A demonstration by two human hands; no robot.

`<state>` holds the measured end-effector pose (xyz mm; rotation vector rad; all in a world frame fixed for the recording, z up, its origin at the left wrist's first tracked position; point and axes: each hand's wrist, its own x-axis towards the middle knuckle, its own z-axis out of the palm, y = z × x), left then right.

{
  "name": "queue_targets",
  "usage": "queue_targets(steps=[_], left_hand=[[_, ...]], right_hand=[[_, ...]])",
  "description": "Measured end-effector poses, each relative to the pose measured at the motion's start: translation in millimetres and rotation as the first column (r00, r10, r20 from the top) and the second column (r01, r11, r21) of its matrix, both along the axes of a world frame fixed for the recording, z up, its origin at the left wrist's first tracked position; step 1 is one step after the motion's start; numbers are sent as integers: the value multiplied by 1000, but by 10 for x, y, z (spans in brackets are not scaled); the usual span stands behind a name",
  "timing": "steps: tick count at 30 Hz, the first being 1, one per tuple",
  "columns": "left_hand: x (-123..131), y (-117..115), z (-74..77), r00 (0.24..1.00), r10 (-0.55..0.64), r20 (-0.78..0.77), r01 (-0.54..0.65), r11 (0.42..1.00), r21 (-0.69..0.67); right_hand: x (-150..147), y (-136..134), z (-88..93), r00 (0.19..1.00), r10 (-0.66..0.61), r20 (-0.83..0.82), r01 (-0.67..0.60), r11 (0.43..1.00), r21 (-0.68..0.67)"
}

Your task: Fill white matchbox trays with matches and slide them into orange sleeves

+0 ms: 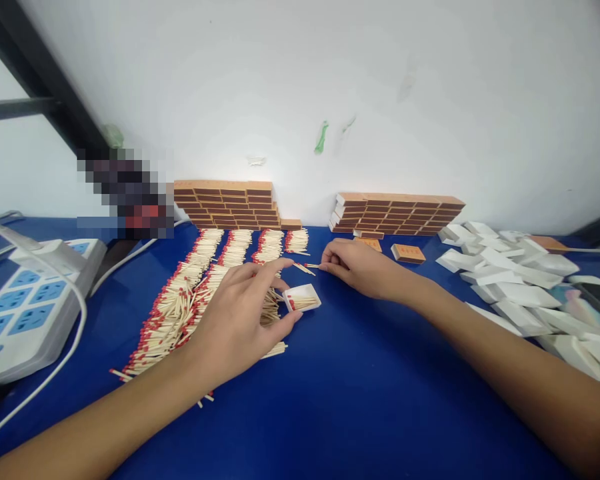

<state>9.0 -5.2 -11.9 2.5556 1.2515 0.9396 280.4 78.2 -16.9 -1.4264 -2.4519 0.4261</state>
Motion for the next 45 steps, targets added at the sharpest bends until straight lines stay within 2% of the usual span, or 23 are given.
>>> queue_targets(steps=[6,11,13,17,24,30,34,37,41,43,45], left_hand=[[-11,18,-10,1000,18,-3,-18,1000,10],[-4,24,-22,999,33,4,-33,999,21],[-5,24,-24,999,35,6,-35,999,25],[-9,22,-22,999,32,4,-32,999,16],[-6,17,-16,1000,29,6,-29,999,12],[-14,18,-29,1000,31,1,-31,999,22],[-14,22,-22,999,46,4,-47,998,43],[-6,28,-7,998,64,7,-65,996,61],[8,33,2,996,88,9,-89,994,58],[11,33,2,996,85,9,-85,995,55],[12,28,4,997,77,7,-77,996,55]], right_hand=[[-32,-69,148,1000,-8,14,7,1000,23],[-103,-216,268,999,39,7,-39,999,-28],[-123,-245,262,998,41,40,-40,999,-24],[-129,-195,166,993,-43,108,35,997,73],[-83,-54,4,996,-64,66,59,995,84],[-83,-30,-12,998,-66,21,65,997,39],[-83,-52,56,998,-62,-13,63,998,29],[-119,-150,163,996,-11,-92,14,999,30],[-239,-357,296,986,108,-129,-117,992,-58],[-296,-419,320,979,158,-126,-170,981,-96],[-326,-418,299,975,149,-162,-165,982,-93]])
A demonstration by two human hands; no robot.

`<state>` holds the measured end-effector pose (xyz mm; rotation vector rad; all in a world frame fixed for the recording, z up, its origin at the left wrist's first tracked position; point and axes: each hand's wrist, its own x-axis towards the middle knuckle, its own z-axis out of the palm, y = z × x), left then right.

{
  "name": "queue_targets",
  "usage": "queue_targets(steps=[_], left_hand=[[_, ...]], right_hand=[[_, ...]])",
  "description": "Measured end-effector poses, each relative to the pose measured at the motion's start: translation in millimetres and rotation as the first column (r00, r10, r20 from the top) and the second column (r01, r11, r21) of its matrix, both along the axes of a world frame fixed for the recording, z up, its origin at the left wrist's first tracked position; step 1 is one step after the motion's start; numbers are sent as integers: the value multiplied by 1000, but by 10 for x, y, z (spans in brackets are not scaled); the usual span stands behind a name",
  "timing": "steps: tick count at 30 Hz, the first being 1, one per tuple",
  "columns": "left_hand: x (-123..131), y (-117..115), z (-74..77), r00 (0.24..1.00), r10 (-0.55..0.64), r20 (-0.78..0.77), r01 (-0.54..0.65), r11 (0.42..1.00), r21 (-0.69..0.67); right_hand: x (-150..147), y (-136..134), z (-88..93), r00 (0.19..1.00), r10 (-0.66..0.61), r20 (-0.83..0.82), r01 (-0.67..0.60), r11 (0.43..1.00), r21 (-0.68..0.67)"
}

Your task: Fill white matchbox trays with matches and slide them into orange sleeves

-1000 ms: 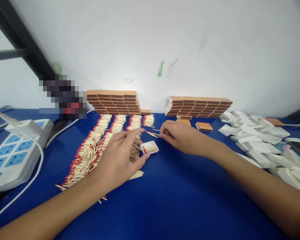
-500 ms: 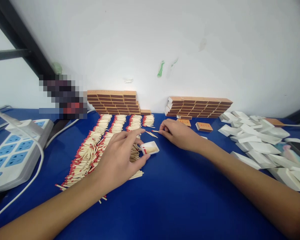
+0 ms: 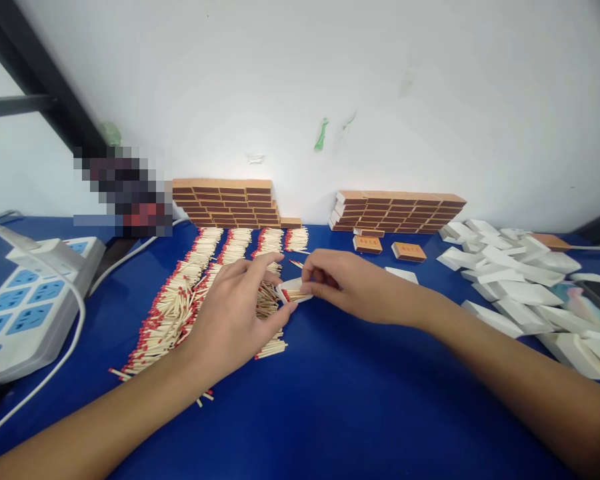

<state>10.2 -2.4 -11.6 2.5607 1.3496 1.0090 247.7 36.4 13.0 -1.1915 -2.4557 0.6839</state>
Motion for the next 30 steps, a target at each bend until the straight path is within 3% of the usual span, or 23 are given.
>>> queue_targets(steps=[5,10,14,21,30], left_hand=[[-10,-18,6,1000,-8,-2,8,1000,-18],[-5,-24,-2,1000,-7,6,7,999,-37],[0,-28,2,1000,-12,3,12,999,-44],[-1,-30,12,999,-43,0,42,997,-60],[9,-33,5,998,-58,-8,57,996,-70]], right_hand=[[36,173,-198,975,-222,-28,223,967,120],[106,262,-305,975,-206,83,194,972,131],[105,274,-307,948,-281,147,267,957,109],[87,314,-369,950,-285,125,262,950,172],[126,351,-320,944,-313,104,302,947,111]])
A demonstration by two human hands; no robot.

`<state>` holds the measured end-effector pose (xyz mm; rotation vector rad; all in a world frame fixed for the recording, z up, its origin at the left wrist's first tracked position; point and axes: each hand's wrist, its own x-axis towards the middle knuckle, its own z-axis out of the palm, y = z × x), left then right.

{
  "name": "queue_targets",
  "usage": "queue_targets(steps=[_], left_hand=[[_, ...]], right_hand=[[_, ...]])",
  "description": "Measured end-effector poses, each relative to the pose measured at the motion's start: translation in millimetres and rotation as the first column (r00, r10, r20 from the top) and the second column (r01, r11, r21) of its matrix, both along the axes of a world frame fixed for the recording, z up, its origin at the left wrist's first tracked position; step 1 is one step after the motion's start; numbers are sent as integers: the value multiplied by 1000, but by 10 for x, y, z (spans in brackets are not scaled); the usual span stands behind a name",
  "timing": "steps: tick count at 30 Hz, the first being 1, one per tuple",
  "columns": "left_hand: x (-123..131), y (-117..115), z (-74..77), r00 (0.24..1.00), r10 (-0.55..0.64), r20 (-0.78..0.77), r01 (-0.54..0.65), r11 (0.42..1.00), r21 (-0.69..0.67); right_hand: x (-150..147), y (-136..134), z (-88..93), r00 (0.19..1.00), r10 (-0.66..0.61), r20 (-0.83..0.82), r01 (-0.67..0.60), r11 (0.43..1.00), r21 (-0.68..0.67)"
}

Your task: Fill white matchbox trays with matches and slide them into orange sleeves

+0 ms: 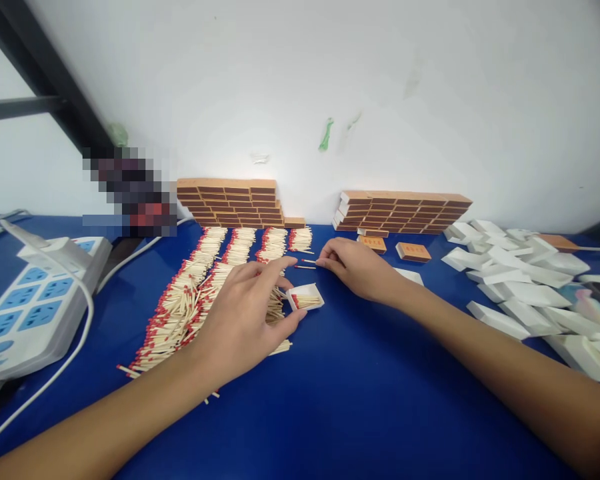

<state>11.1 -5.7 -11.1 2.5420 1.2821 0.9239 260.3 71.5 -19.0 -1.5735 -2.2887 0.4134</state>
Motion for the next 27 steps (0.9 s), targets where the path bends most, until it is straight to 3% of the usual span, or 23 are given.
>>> queue_targets(steps=[7,13,22,27], left_hand=[[-12,6,-4,1000,-13,-2,13,1000,15],[-13,6,-14,1000,-8,-1,8,1000,8],[-17,31,21,998,58,13,-59,998,39],[-20,36,10,998,59,7,-59,997,48]], right_hand=[[-58,-39,-68,993,112,-25,-110,991,79],[-110,-77,-69,990,134,-49,-132,990,55],[-77,-242,267,970,188,-152,-180,982,64],[-140,-279,260,974,205,-98,-200,978,57]])
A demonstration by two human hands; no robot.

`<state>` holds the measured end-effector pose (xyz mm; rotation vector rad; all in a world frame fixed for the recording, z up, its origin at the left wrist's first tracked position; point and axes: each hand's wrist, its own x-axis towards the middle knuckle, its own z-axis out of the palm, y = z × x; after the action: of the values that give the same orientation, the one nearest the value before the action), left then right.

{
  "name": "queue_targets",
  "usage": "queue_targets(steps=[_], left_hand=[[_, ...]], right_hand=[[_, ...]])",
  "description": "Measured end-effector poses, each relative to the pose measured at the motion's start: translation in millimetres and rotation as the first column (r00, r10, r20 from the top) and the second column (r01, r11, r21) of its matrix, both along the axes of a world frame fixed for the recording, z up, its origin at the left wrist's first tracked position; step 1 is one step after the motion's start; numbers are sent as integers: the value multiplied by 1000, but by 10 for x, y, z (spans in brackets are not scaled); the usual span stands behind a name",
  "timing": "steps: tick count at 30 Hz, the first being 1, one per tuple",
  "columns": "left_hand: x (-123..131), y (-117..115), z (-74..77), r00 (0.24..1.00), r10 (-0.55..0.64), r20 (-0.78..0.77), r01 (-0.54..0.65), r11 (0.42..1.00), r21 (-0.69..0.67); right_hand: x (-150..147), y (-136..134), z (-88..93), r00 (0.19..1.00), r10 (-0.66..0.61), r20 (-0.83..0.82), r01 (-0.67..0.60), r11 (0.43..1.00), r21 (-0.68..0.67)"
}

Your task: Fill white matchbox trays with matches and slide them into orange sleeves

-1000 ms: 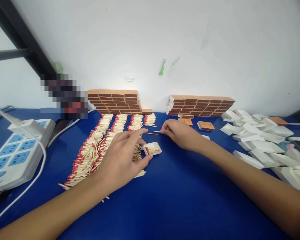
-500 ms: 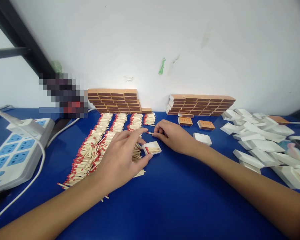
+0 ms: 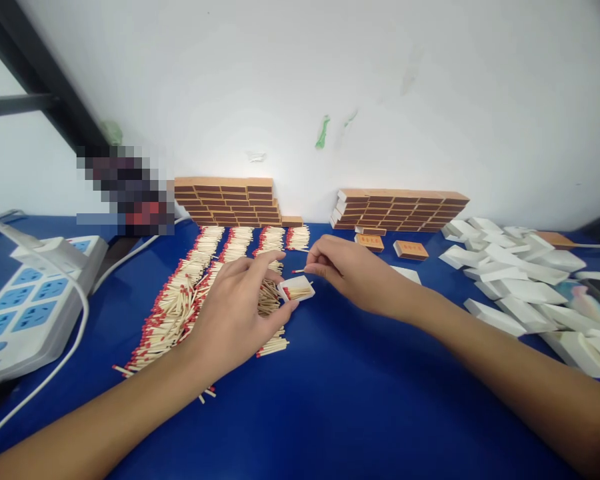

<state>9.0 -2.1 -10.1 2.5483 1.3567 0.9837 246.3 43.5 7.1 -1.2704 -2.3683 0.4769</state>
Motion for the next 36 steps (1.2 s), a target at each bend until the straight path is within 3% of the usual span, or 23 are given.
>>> queue_targets(steps=[6,11,18,23,31,36], left_hand=[[9,-13,8,1000,-2,3,2,1000,0],[4,-19,1,1000,-12,4,12,1000,-6],[2,-16,0,1000,-13,-9,13,1000,14],[12,-13,9,1000,-2,-7,3,1000,14],[12,-20,4,1000,-19,-12,19,1000,-5],[9,-18,4,1000,-19,-9,19,1000,9]], right_hand=[[53,139,-216,997,-1,77,5,999,-52],[71,187,-312,999,10,44,-10,1000,10],[68,173,-264,999,5,45,-5,1000,-11],[101,149,-183,1000,23,-11,-23,998,52],[67,209,-321,999,10,52,-10,1000,13],[70,180,-247,999,20,46,-22,999,31]])
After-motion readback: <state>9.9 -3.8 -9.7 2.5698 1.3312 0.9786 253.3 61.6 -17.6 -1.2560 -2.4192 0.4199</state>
